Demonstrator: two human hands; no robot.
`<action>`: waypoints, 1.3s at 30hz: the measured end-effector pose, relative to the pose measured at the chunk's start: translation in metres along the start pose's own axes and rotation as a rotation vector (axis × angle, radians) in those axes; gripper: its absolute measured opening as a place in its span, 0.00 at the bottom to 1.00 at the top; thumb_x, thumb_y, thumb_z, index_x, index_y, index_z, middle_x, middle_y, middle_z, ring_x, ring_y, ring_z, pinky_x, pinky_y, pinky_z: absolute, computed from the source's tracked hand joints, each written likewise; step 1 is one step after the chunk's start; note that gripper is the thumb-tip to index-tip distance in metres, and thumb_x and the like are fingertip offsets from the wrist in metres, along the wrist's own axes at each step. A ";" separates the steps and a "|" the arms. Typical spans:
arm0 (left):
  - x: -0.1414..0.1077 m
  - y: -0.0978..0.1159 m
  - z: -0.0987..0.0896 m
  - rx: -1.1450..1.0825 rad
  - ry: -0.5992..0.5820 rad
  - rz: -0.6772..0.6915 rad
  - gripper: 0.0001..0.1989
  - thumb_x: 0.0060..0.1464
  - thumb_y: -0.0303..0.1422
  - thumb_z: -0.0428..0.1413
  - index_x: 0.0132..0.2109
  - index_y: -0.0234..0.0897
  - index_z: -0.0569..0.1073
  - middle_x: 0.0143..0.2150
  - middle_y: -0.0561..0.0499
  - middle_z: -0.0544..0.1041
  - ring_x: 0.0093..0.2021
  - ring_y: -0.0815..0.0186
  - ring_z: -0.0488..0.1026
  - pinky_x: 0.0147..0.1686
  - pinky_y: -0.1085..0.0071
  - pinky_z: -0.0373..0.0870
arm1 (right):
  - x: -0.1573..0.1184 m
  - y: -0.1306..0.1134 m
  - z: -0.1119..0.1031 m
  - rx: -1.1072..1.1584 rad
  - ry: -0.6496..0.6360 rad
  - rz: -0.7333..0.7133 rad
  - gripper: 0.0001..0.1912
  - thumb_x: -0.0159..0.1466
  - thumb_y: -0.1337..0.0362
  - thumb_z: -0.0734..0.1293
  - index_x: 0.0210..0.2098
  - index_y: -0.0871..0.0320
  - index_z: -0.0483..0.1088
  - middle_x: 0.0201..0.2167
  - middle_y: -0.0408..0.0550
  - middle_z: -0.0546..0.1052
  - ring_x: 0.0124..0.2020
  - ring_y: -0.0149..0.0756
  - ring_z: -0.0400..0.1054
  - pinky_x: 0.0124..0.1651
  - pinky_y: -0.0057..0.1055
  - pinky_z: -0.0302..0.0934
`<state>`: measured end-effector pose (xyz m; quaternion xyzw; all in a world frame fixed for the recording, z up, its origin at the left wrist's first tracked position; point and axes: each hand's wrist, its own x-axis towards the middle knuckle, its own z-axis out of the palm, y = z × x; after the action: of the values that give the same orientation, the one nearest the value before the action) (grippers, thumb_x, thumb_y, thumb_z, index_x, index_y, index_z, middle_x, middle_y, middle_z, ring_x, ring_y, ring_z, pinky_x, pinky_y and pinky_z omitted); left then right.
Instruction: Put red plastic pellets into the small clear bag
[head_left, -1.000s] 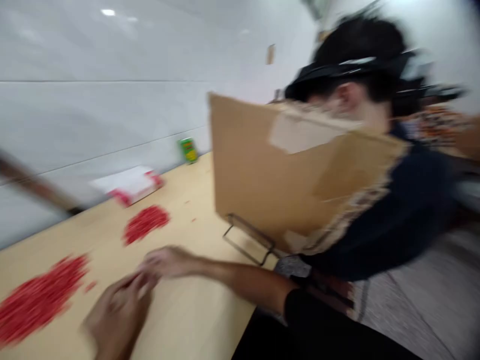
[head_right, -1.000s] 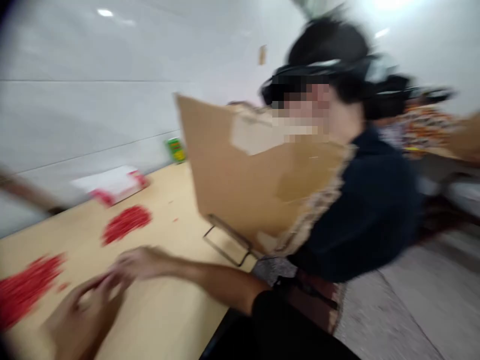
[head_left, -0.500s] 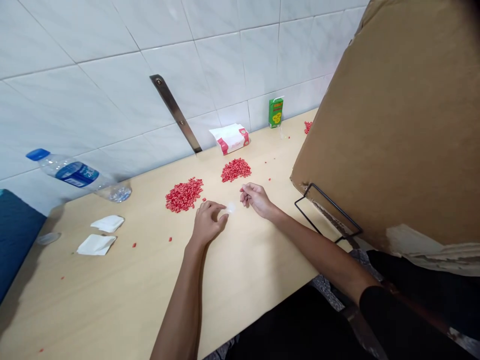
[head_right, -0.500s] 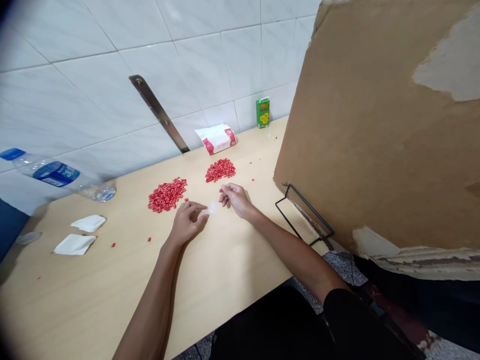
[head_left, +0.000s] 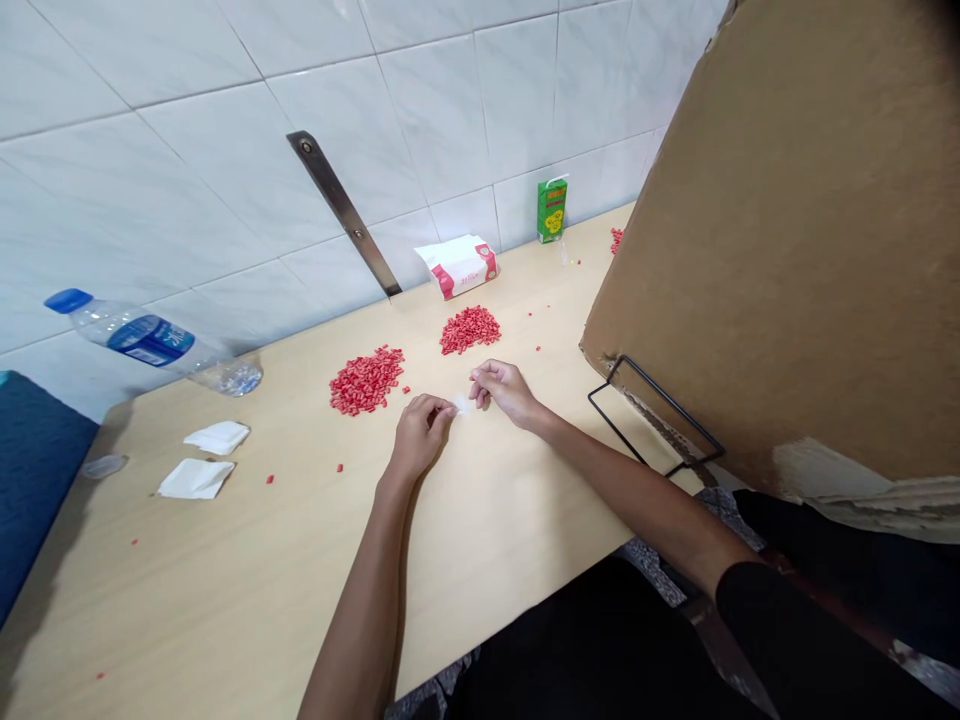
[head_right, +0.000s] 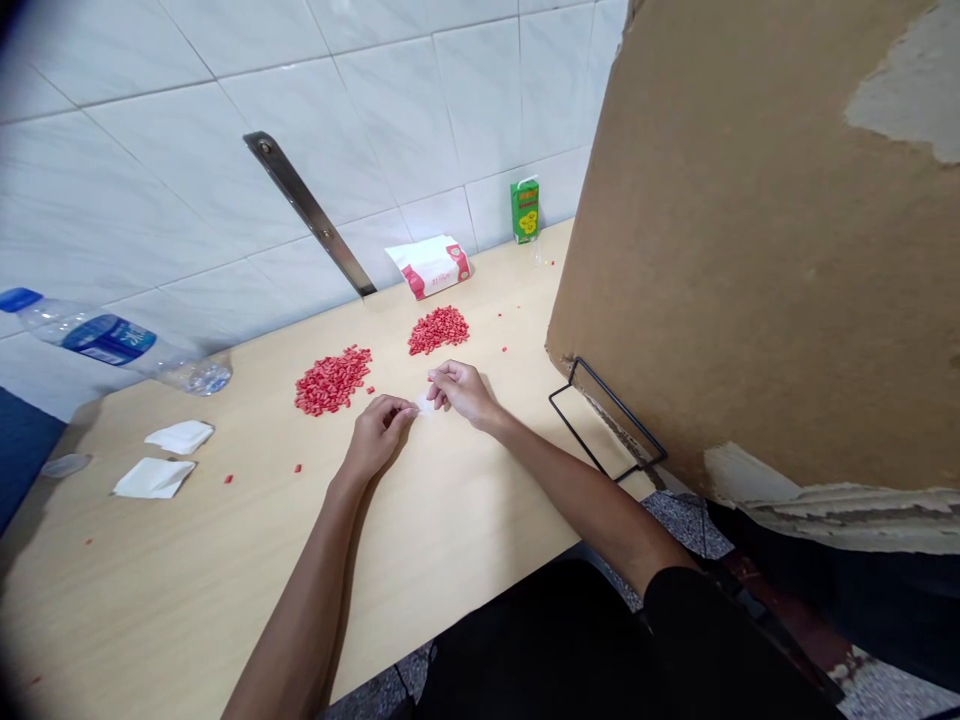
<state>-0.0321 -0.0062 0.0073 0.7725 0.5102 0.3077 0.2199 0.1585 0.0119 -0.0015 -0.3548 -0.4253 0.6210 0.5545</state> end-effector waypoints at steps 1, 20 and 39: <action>0.000 0.000 0.000 -0.033 0.010 -0.038 0.12 0.58 0.40 0.52 0.35 0.37 0.75 0.35 0.47 0.76 0.36 0.62 0.70 0.40 0.64 0.66 | 0.000 0.000 0.000 -0.008 -0.006 0.001 0.21 0.56 0.48 0.71 0.30 0.60 0.66 0.22 0.44 0.75 0.18 0.27 0.66 0.21 0.24 0.58; -0.003 0.021 0.029 -0.170 0.271 -0.105 0.11 0.62 0.39 0.48 0.36 0.37 0.66 0.33 0.48 0.71 0.35 0.63 0.69 0.37 0.66 0.66 | -0.002 0.003 -0.001 -0.045 -0.213 0.081 0.22 0.56 0.49 0.73 0.33 0.61 0.66 0.26 0.47 0.78 0.25 0.32 0.74 0.32 0.29 0.69; -0.005 0.028 0.032 -0.053 0.333 -0.054 0.07 0.62 0.32 0.47 0.34 0.38 0.63 0.34 0.49 0.70 0.35 0.64 0.68 0.38 0.67 0.65 | -0.009 0.002 0.001 -0.183 -0.284 0.032 0.17 0.61 0.53 0.70 0.33 0.62 0.68 0.25 0.46 0.77 0.25 0.30 0.72 0.31 0.27 0.68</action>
<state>0.0077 -0.0223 0.0015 0.6906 0.5520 0.4389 0.1607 0.1582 0.0031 -0.0035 -0.3192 -0.5483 0.6325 0.4443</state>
